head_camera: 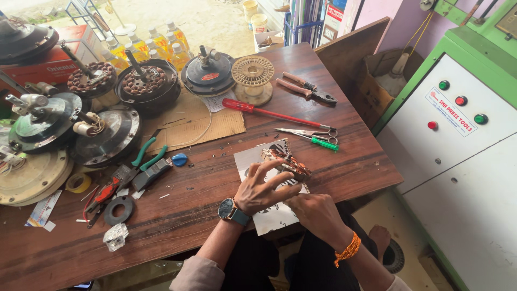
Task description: The person sits at a workbench and works on a small electric motor armature, holding and turning it while picking and prying at its copper windings by hand. They briefly use a green screwdriver on the part and later cut a small piece of material with scissors before resuming work on the armature.
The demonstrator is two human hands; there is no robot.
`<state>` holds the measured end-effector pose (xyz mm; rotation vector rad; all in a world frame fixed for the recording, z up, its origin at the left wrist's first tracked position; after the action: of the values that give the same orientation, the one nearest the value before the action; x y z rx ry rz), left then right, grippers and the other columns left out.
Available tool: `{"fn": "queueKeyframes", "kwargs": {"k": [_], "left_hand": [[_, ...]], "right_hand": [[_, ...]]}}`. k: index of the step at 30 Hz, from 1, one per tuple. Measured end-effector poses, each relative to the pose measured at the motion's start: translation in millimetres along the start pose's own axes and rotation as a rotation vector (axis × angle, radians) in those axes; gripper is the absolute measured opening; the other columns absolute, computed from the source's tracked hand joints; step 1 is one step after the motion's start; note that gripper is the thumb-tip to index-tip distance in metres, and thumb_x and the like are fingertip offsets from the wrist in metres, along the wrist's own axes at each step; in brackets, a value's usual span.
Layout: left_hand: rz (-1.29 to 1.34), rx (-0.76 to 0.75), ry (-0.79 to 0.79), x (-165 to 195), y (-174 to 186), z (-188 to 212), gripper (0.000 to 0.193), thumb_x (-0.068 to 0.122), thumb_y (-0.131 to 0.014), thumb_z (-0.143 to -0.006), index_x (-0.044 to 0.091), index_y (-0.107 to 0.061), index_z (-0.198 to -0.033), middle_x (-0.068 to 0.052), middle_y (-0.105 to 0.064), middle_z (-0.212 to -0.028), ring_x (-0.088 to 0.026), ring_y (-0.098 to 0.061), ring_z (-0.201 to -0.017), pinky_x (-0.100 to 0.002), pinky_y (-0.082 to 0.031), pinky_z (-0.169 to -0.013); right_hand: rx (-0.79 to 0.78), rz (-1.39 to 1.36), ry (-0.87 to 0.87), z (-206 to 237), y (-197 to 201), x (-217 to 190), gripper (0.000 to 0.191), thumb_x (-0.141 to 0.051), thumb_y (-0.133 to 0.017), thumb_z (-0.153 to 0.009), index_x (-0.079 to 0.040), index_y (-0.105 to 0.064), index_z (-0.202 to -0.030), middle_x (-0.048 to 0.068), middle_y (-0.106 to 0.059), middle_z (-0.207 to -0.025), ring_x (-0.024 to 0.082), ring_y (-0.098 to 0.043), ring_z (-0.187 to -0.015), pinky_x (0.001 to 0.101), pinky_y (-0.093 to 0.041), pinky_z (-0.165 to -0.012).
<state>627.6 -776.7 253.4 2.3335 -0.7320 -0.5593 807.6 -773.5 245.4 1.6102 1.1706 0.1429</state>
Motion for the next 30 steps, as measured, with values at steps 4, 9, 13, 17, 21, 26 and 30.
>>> {"fn": "queueKeyframes", "kwargs": {"k": [4, 9, 13, 17, 21, 26, 30], "left_hand": [[0.006, 0.028, 0.010, 12, 6, -3, 0.031, 0.027, -0.078, -0.088, 0.038, -0.070, -0.116, 0.009, -0.053, -0.134, -0.021, -0.046, -0.135, -0.037, -0.043, -0.094], [0.083, 0.150, 0.190, 14, 19, -5, 0.012, 0.022, -0.080, -0.089, 0.024, -0.072, -0.097, 0.005, -0.053, -0.130, -0.021, -0.048, -0.128, -0.038, -0.043, -0.093], [0.118, 0.190, 0.272, 10, 24, -2, 0.010, 0.016, -0.078, -0.085, 0.015, -0.069, -0.087, 0.001, -0.057, -0.124, -0.023, -0.052, -0.125, -0.043, -0.045, -0.097], [0.160, 0.197, 0.326, 5, 21, 2, 0.011, 0.017, -0.079, -0.085, 0.015, -0.068, -0.087, 0.001, -0.057, -0.121, -0.023, -0.054, -0.123, -0.042, -0.045, -0.096], [0.185, 0.219, 0.375, -1, 15, 9, 0.014, 0.019, -0.082, -0.084, 0.016, -0.069, -0.088, 0.002, -0.058, -0.122, -0.022, -0.054, -0.122, -0.042, -0.044, -0.097], [0.198, 0.226, 0.396, -6, 10, 17, 0.016, 0.019, -0.083, -0.082, 0.017, -0.069, -0.089, 0.003, -0.058, -0.122, -0.022, -0.054, -0.123, -0.041, -0.045, -0.100], [0.204, 0.255, 0.441, -13, 11, 24, 0.017, 0.015, -0.083, -0.079, 0.015, -0.070, -0.090, 0.003, -0.058, -0.122, -0.021, -0.055, -0.121, -0.042, -0.045, -0.101]], "right_hand": [[0.056, -0.007, 0.031, 11, 15, -13, 0.013, -0.016, -0.073, -0.086, -0.011, -0.076, -0.098, 0.005, -0.074, -0.077, 0.021, -0.070, -0.060, 0.0359, -0.055, -0.055], [0.111, -0.172, 0.009, 19, 42, -31, 0.021, -0.015, -0.070, -0.085, -0.009, -0.076, -0.105, 0.005, -0.077, -0.088, 0.019, -0.075, -0.070, 0.0302, -0.059, -0.061], [0.103, -0.324, -0.127, 15, 53, -39, 0.018, -0.020, -0.073, -0.089, -0.005, -0.076, -0.098, 0.007, -0.075, -0.086, 0.015, -0.073, -0.066, 0.0274, -0.058, -0.059], [0.066, -0.417, -0.212, 3, 52, -36, 0.018, -0.019, -0.073, -0.091, -0.003, -0.080, -0.096, 0.007, -0.072, -0.078, 0.013, -0.060, -0.059, 0.0265, -0.048, -0.053], [0.107, -0.511, -0.235, -22, 50, -24, 0.021, -0.024, -0.071, -0.092, -0.006, -0.079, -0.096, 0.000, -0.078, -0.077, 0.002, -0.062, -0.057, 0.0196, -0.047, -0.047], [0.151, -0.452, -0.311, -67, 43, -12, 0.020, -0.023, -0.069, -0.095, -0.006, -0.080, -0.099, 0.002, -0.074, -0.071, 0.005, -0.053, -0.054, 0.0228, -0.039, -0.047], [0.143, -0.441, -0.319, -98, 29, -11, 0.019, -0.020, -0.070, -0.094, -0.004, -0.079, -0.099, 0.001, -0.075, -0.076, 0.002, -0.059, -0.059, 0.0209, -0.046, -0.051]]}}
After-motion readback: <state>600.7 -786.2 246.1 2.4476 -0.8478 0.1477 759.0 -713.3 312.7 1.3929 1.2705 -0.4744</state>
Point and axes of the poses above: each hand's wrist, its own z-axis away from the middle knuckle, its own y-axis out of the back of the hand, x = y × z, the point moved 3 cm from there along -z, towards the middle knuckle
